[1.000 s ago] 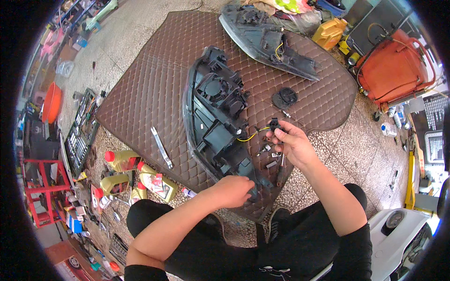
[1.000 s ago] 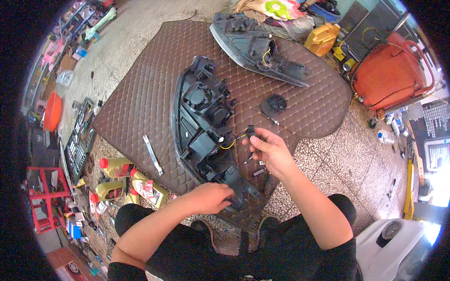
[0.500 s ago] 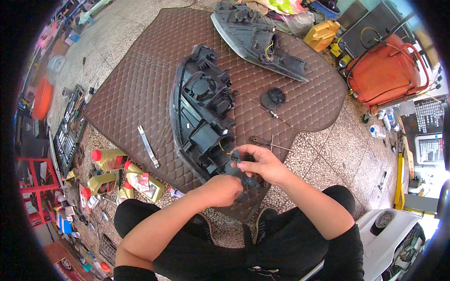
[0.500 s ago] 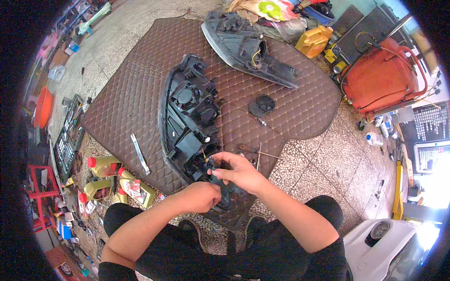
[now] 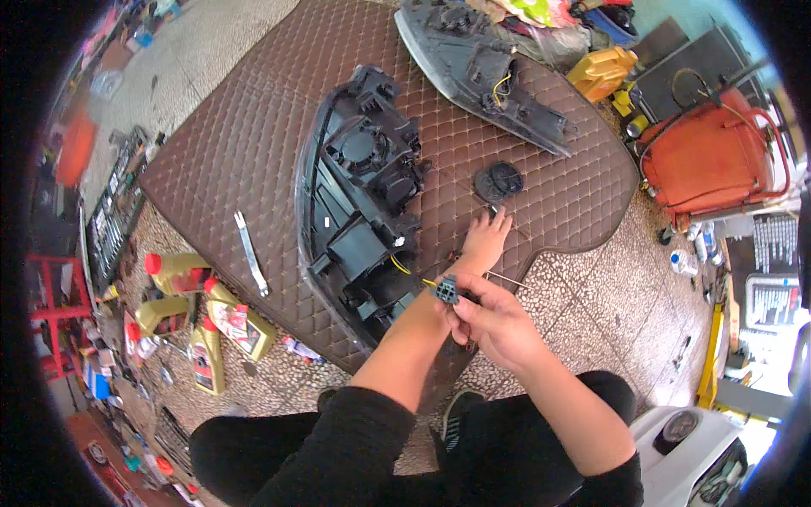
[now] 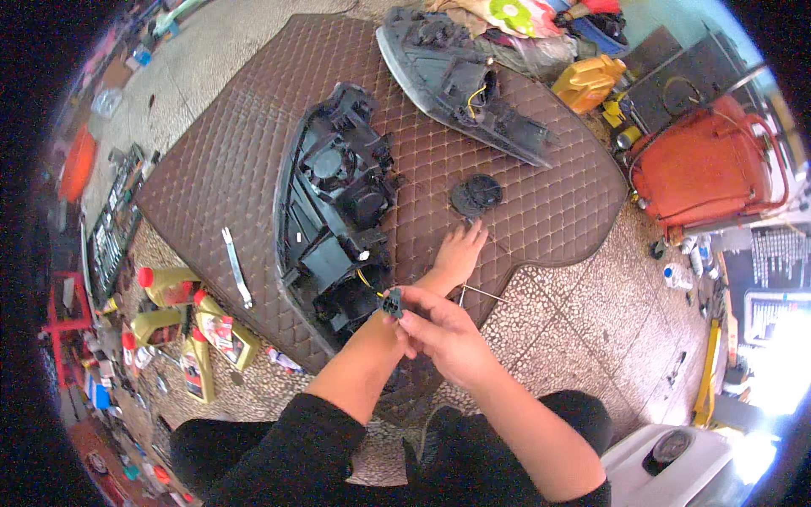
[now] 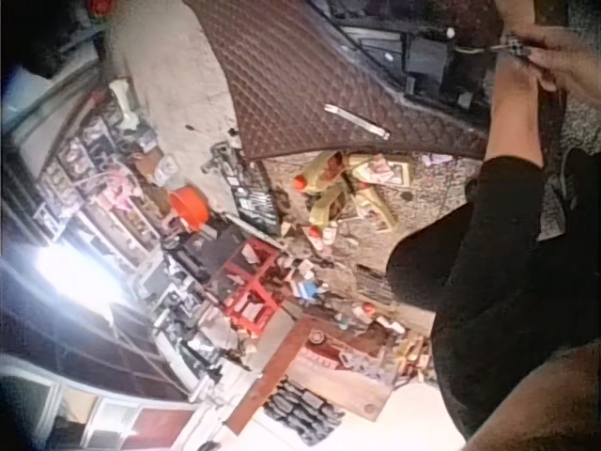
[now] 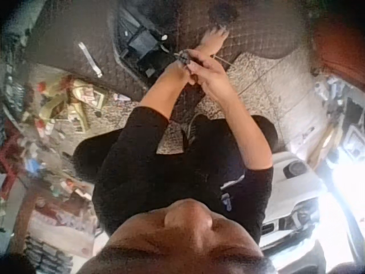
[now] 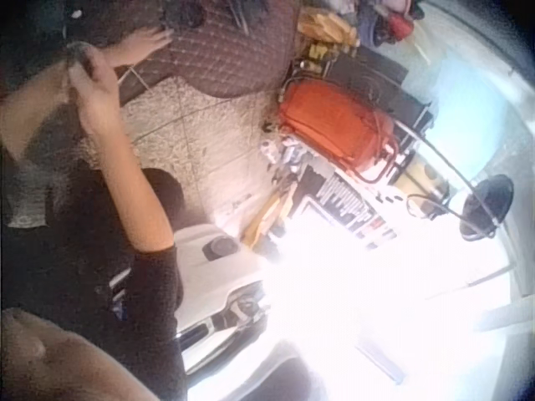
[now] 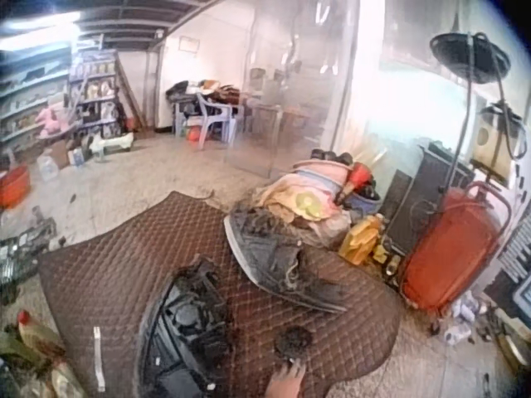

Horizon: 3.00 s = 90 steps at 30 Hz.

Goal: The person sits on the floor and works on a disassembled car headlight assembly. They connect a small black electrical connector, insert a bulb into the socket, and then place the bulb into the headlight housing. The person handles the headlight assembly and its internal components throughout the clip.

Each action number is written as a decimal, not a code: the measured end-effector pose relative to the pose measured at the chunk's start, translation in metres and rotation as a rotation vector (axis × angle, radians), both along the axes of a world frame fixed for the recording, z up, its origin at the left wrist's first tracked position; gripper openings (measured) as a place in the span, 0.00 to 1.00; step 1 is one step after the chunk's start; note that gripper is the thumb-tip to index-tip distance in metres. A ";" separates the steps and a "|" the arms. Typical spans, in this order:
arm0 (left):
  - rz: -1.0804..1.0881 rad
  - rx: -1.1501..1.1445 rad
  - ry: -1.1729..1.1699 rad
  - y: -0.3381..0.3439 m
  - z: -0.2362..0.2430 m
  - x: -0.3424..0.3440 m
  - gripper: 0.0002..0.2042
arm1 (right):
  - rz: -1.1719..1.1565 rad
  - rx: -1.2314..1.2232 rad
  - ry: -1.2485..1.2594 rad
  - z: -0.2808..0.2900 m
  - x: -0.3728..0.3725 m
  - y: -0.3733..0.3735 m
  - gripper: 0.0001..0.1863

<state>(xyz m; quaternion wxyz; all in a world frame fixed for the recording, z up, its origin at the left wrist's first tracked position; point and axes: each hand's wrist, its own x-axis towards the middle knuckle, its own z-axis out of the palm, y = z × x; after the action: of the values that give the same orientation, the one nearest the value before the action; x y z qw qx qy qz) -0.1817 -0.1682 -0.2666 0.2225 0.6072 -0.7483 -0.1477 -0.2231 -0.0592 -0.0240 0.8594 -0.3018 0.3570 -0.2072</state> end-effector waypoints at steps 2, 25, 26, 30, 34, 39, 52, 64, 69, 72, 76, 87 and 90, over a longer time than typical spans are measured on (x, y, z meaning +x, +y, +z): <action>0.021 -0.100 -0.116 -0.021 -0.018 -0.009 0.20 | 0.021 0.011 0.011 -0.001 -0.003 0.003 0.23; 0.076 0.267 0.662 0.082 0.045 0.019 0.08 | 0.224 0.011 -0.106 -0.018 0.030 -0.011 0.24; 0.029 0.246 0.671 0.106 0.060 0.027 0.08 | 0.240 0.001 -0.096 -0.018 0.031 -0.013 0.24; -0.161 0.236 0.677 0.193 0.117 0.092 0.08 | 0.298 -0.033 -0.122 -0.018 0.041 -0.021 0.24; -0.082 0.515 0.713 0.252 0.173 0.192 0.12 | 0.382 -0.094 -0.090 -0.019 0.051 -0.014 0.24; 0.085 0.420 0.809 0.285 0.217 0.244 0.18 | 0.442 -0.057 -0.047 -0.017 0.055 0.001 0.25; 0.108 -0.017 0.712 0.250 0.222 0.241 0.20 | 0.426 -0.093 0.099 -0.030 0.053 0.005 0.26; 0.044 -0.111 0.720 0.238 0.207 0.232 0.19 | 0.412 -0.064 0.085 -0.028 0.051 0.008 0.24; 0.025 -0.137 0.692 0.233 0.206 0.233 0.17 | 0.413 -0.031 0.085 -0.026 0.054 0.008 0.24; 0.017 -0.139 0.666 0.234 0.206 0.235 0.16 | 0.395 -0.021 0.080 -0.026 0.054 0.008 0.24; 0.022 -0.138 0.690 0.236 0.205 0.235 0.16 | 0.408 -0.018 0.097 -0.028 0.054 0.009 0.24; 0.141 -0.102 0.823 0.238 0.200 0.237 0.09 | 0.367 0.014 0.107 -0.030 0.054 0.011 0.24; 0.154 -0.110 0.845 0.237 0.200 0.238 0.08 | 0.339 0.017 0.081 -0.031 0.054 0.013 0.24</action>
<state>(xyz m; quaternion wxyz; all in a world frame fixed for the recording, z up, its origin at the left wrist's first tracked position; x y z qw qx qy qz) 0.0562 0.0686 -0.0666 0.5516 0.5348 -0.5507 -0.3262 -0.1691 -0.0465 -0.0550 0.8694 -0.3583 0.3373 -0.0439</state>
